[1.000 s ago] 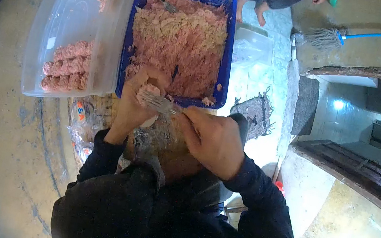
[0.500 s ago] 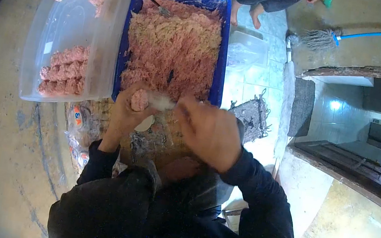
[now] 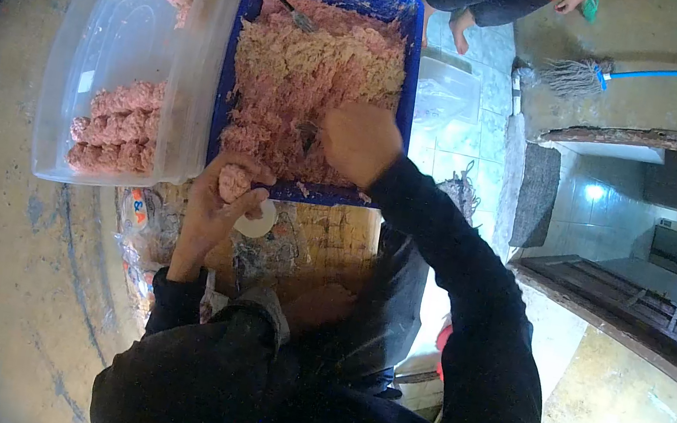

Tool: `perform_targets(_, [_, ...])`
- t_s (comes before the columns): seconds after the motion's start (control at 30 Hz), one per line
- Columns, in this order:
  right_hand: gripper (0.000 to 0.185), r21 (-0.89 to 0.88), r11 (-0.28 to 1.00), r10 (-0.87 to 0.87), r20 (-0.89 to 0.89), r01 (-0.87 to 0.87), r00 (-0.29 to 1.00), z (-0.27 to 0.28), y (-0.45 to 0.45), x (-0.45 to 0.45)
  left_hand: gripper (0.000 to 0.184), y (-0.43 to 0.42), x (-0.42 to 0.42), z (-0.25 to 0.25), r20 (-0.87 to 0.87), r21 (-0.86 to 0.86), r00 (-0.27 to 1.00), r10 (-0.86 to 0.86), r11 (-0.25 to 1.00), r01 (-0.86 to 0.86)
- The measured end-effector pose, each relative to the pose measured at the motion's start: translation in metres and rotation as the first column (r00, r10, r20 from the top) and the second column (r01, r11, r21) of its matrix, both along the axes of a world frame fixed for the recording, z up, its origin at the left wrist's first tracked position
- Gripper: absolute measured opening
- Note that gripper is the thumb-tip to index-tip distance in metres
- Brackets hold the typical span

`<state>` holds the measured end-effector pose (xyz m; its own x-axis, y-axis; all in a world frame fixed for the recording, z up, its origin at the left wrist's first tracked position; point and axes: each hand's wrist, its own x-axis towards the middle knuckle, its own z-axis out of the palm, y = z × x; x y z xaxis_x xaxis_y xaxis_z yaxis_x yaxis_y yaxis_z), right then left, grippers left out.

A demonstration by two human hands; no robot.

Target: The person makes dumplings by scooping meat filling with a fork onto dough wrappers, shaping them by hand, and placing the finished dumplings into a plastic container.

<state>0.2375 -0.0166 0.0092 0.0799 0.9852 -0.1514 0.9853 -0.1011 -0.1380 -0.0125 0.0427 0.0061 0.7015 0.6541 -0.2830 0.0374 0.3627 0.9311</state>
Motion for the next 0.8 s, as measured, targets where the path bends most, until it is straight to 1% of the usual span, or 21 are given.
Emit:
perform_targets(0.03, [0.02, 0.038, 0.999, -0.019, -0.068, 0.021, 0.998, 0.015, -0.01, 0.005, 0.031, 0.003, 0.0, -0.001, -0.025, 0.036, 1.0, -0.002, 0.999, 0.002])
perform_targets(0.07, [0.019, 0.072, 0.996, -0.033, -0.136, 0.043, 0.99, 0.031, -0.02, 0.008, 0.031, 0.005, 0.0, -0.003, -0.028, 0.026, 1.0, 0.003, 1.0, -0.002])
perform_targets(0.13, [0.016, 0.125, 0.985, -0.079, -0.305, 0.122, 0.949, 0.06, -0.042, 0.009, 0.028, 0.011, 0.004, -0.007, -0.135, 0.268, 0.99, -0.039, 0.961, 0.074])
perform_targets(0.17, [0.016, 0.118, 0.985, -0.086, -0.309, 0.128, 0.947, 0.069, -0.052, 0.005, 0.028, 0.013, 0.009, -0.007, -0.14, 0.26, 0.989, -0.044, 0.962, 0.08])
perform_targets(0.23, [0.016, 0.135, 0.955, -0.171, -0.469, 0.262, 0.866, 0.082, -0.069, -0.004, 0.027, 0.013, 0.02, -0.006, -0.039, 0.315, 0.997, -0.073, 0.946, 0.082])
perform_targets(0.27, [0.016, 0.134, 0.954, -0.177, -0.47, 0.268, 0.865, 0.086, -0.076, -0.01, 0.027, 0.014, 0.023, -0.006, -0.04, 0.314, 0.996, -0.079, 0.946, 0.088])
perform_targets(0.33, [0.012, 0.132, 0.936, -0.171, -0.639, 0.326, 0.75, 0.091, -0.084, -0.024, 0.027, 0.014, 0.029, -0.005, -0.029, 0.452, 0.992, -0.126, 0.883, 0.125])
perform_targets(0.37, [0.012, 0.132, 0.934, -0.175, -0.639, 0.331, 0.749, 0.09, -0.086, -0.028, 0.027, 0.012, 0.032, -0.006, -0.029, 0.452, 0.991, -0.131, 0.882, 0.13])
perform_targets(0.43, [0.011, 0.292, 0.928, -0.012, -0.603, 0.234, 0.798, 0.082, -0.086, -0.036, 0.026, 0.009, 0.036, -0.005, 0.128, 0.34, 0.978, -0.168, 0.933, 0.116])
perform_targets(0.47, [0.012, 0.331, 0.922, 0.011, -0.543, 0.202, 0.84, 0.073, -0.086, -0.039, 0.026, 0.008, 0.035, -0.003, 0.124, 0.342, 0.978, -0.167, 0.933, 0.116])
perform_targets(0.5, [0.012, 0.332, 0.921, 0.013, -0.546, 0.202, 0.837, 0.072, -0.084, -0.042, 0.025, 0.006, 0.033, 0.002, 0.074, 0.327, 0.982, -0.174, 0.934, 0.141])
perform_targets(0.53, [0.012, 0.292, 0.94, 0.002, -0.525, 0.179, 0.851, 0.072, -0.082, -0.044, 0.023, 0.005, 0.031, 0.005, 0.026, 0.313, 0.984, -0.179, 0.936, 0.162])
perform_targets(0.57, [0.012, 0.253, 0.955, -0.006, -0.501, 0.153, 0.866, 0.072, -0.08, -0.043, 0.023, 0.003, 0.029, 0.005, 0.025, 0.316, 0.985, -0.173, 0.936, 0.156])
perform_targets(0.6, [0.012, 0.257, 0.954, -0.004, -0.501, 0.153, 0.865, 0.074, -0.08, -0.041, 0.024, 0.001, 0.026, 0.003, -0.04, 0.307, 0.986, -0.162, 0.937, 0.166])
perform_targets(0.63, [0.013, 0.206, 0.974, 0.013, -0.459, 0.092, 0.888, 0.078, -0.079, -0.037, 0.025, 0.001, 0.025, 0.0, -0.103, 0.3, 0.983, -0.151, 0.938, 0.175])
perform_targets(0.67, [0.014, 0.151, 0.988, 0.038, -0.417, 0.029, 0.908, 0.082, -0.078, -0.033, 0.025, 0.001, 0.024, -0.004, -0.103, 0.308, 0.984, -0.147, 0.936, 0.172])
perform_targets(0.73, [0.013, 0.151, 0.988, 0.025, -0.419, 0.042, 0.908, 0.095, -0.084, -0.03, 0.03, 0.002, 0.021, -0.009, -0.079, 0.453, 0.985, -0.151, 0.875, 0.17])
perform_targets(0.77, [0.012, 0.142, 0.988, 0.002, -0.419, 0.063, 0.908, 0.099, -0.087, -0.03, 0.03, 0.003, 0.019, -0.008, -0.079, 0.452, 0.987, -0.139, 0.878, 0.16])
perform_targets(0.8, [0.012, 0.138, 0.989, 0.006, -0.418, 0.057, 0.908, 0.094, -0.087, -0.036, 0.028, 0.004, 0.021, 0.0, -0.07, 0.39, 0.985, -0.16, 0.904, 0.174])
